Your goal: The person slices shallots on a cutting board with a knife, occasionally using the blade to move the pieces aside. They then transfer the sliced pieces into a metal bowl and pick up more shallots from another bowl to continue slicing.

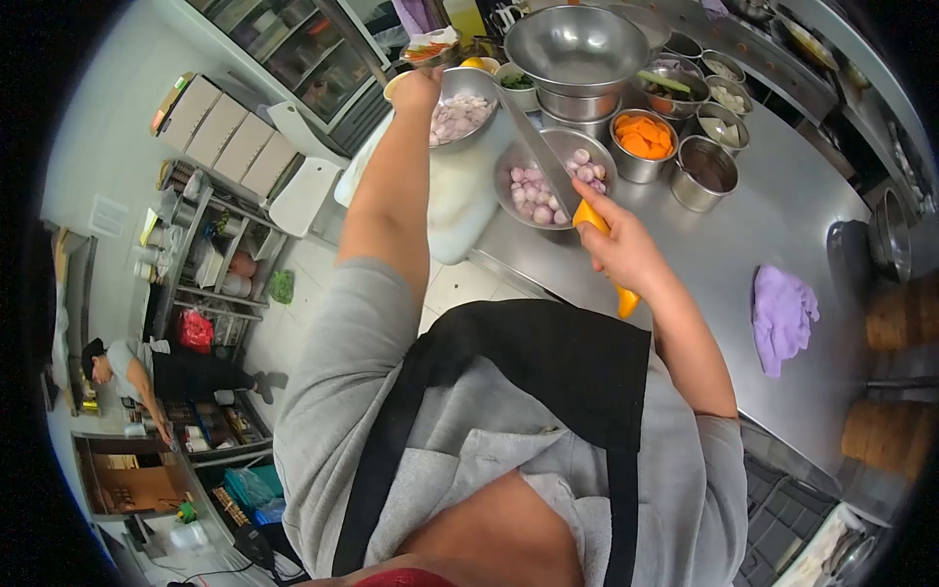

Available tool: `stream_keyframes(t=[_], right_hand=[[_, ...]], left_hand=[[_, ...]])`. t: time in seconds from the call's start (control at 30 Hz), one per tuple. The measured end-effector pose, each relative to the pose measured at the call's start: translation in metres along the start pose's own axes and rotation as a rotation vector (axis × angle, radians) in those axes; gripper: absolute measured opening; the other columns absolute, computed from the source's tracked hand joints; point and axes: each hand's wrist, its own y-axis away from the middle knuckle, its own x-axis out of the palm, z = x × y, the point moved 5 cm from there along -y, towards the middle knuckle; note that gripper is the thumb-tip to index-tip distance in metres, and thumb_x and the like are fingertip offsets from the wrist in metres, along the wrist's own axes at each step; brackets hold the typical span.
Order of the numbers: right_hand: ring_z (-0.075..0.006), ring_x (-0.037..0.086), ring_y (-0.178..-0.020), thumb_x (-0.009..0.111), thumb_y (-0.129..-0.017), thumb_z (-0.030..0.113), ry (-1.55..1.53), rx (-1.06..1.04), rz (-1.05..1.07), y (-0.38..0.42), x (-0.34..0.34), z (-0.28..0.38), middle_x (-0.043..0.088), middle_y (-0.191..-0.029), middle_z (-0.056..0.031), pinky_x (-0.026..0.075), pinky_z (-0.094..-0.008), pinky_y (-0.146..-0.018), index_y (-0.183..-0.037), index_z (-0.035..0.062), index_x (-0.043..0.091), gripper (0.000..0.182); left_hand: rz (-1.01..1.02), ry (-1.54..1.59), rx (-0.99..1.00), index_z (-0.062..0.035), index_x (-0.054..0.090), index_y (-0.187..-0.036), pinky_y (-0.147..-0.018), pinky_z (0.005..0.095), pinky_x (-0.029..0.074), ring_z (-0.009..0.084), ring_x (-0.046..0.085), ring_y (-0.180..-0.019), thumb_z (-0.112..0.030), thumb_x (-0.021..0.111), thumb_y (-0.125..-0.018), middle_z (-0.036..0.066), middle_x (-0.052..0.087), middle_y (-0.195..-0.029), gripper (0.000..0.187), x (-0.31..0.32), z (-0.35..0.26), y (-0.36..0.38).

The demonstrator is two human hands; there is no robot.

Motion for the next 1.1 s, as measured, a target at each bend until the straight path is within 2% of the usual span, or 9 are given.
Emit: stream_keyframes(t=[0.03, 0.1, 0.17, 0.23, 0.33, 0.47, 0.7, 1.0, 1.1], right_hand=[[-0.0063, 0.045, -0.051, 0.050, -0.089, 0.011, 0.027, -0.015, -0.013, -0.001, -0.003, -0.003, 0.050, -0.073, 0.0018, 0.041, -0.0231, -0.049, -0.142, 0.0167, 0.037, 0.054], [-0.0064, 0.045, -0.051, 0.050, -0.089, 0.011, 0.051, -0.021, -0.035, -0.005, -0.008, -0.011, 0.050, -0.074, 0.0017, 0.041, -0.0233, -0.049, -0.141, 0.0167, 0.038, 0.054], [-0.0052, 0.044, -0.050, 0.048, -0.089, 0.010, 0.074, -0.027, -0.024, -0.010, -0.013, -0.018, 0.048, -0.072, 0.0027, 0.039, -0.0211, -0.046, -0.142, 0.0189, 0.037, 0.055], [-0.0061, 0.044, -0.050, 0.049, -0.089, 0.011, 0.091, -0.012, -0.027, -0.012, -0.018, -0.017, 0.051, -0.075, 0.0014, 0.041, -0.0223, -0.047, -0.141, 0.0174, 0.038, 0.054], [-0.0073, 0.044, -0.051, 0.051, -0.090, 0.012, 0.111, 0.009, -0.038, -0.014, -0.023, -0.018, 0.054, -0.079, -0.0002, 0.042, -0.0236, -0.049, -0.141, 0.0158, 0.039, 0.053], [-0.0056, 0.045, -0.050, 0.048, -0.089, 0.010, 0.097, 0.018, -0.082, -0.017, -0.029, -0.027, 0.049, -0.073, 0.0024, 0.039, -0.0208, -0.046, -0.142, 0.0187, 0.037, 0.055], [-0.0069, 0.044, -0.052, 0.052, -0.089, 0.010, 0.088, -0.051, -0.040, -0.019, -0.020, -0.030, 0.052, -0.078, 0.0001, 0.040, -0.0219, -0.050, -0.140, 0.0134, 0.039, 0.053], [-0.0079, 0.048, -0.053, 0.052, -0.090, 0.010, -0.296, -0.058, 0.115, -0.019, 0.021, -0.044, 0.053, -0.077, -0.0028, 0.040, -0.0214, -0.049, -0.128, 0.0028, 0.042, 0.040], [-0.0085, 0.050, -0.053, 0.053, -0.089, 0.012, -0.378, -0.048, 0.180, -0.022, 0.052, -0.044, 0.054, -0.078, -0.0052, 0.040, -0.0214, -0.049, -0.120, 0.0012, 0.042, 0.034]], left_hand=[[0.154, -0.266, 0.017, -0.0138, 0.068, -0.102, -0.085, 0.0392, 0.049, 0.0296, 0.059, -0.105, -0.031, 0.052, -0.087, 0.017, 0.059, -0.118, 0.029, 0.009, 0.000, 0.002], [-0.057, -0.386, 0.149, -0.0188, 0.069, -0.105, -0.096, 0.0445, 0.041, 0.0279, 0.056, -0.112, -0.031, 0.044, -0.090, 0.015, 0.061, -0.118, 0.031, 0.023, 0.000, 0.005], [0.399, -0.212, -0.091, -0.0250, 0.063, -0.116, -0.100, 0.0585, 0.029, 0.0293, 0.045, -0.125, -0.029, 0.043, -0.090, 0.015, 0.056, -0.127, 0.033, 0.045, 0.015, -0.013], [0.467, -0.126, -0.120, -0.0190, 0.055, -0.125, -0.098, 0.0588, 0.031, 0.0320, 0.044, -0.125, -0.025, 0.047, -0.088, 0.014, 0.052, -0.130, 0.038, 0.036, 0.005, -0.002], [-0.142, -0.416, 0.319, -0.0152, 0.057, -0.119, -0.083, 0.0384, 0.049, 0.0316, 0.059, -0.096, -0.017, 0.054, -0.083, 0.014, 0.058, -0.110, 0.037, -0.015, -0.053, 0.052], [0.719, 0.016, 0.531, -0.0208, 0.064, -0.108, -0.083, 0.0387, 0.048, 0.0273, 0.058, -0.106, -0.011, 0.059, -0.078, 0.009, 0.062, -0.113, 0.033, 0.044, -0.087, 0.105], [0.656, -0.144, 0.752, -0.0149, 0.064, -0.102, -0.088, 0.0398, 0.045, 0.0319, 0.057, -0.104, -0.011, 0.062, -0.077, 0.011, 0.064, -0.104, 0.026, 0.051, -0.113, 0.172], [0.125, 0.798, -0.114, -0.0019, 0.061, -0.097, -0.075, 0.0337, 0.051, 0.0248, 0.064, -0.083, -0.016, 0.075, -0.072, 0.014, 0.066, -0.093, 0.031, 0.000, 0.021, 0.167], [-0.089, 0.448, -0.167, -0.0033, 0.063, -0.095, -0.075, 0.0329, 0.051, 0.0234, 0.064, -0.081, -0.011, 0.077, -0.069, 0.012, 0.066, -0.091, 0.031, -0.008, 0.085, 0.188]])
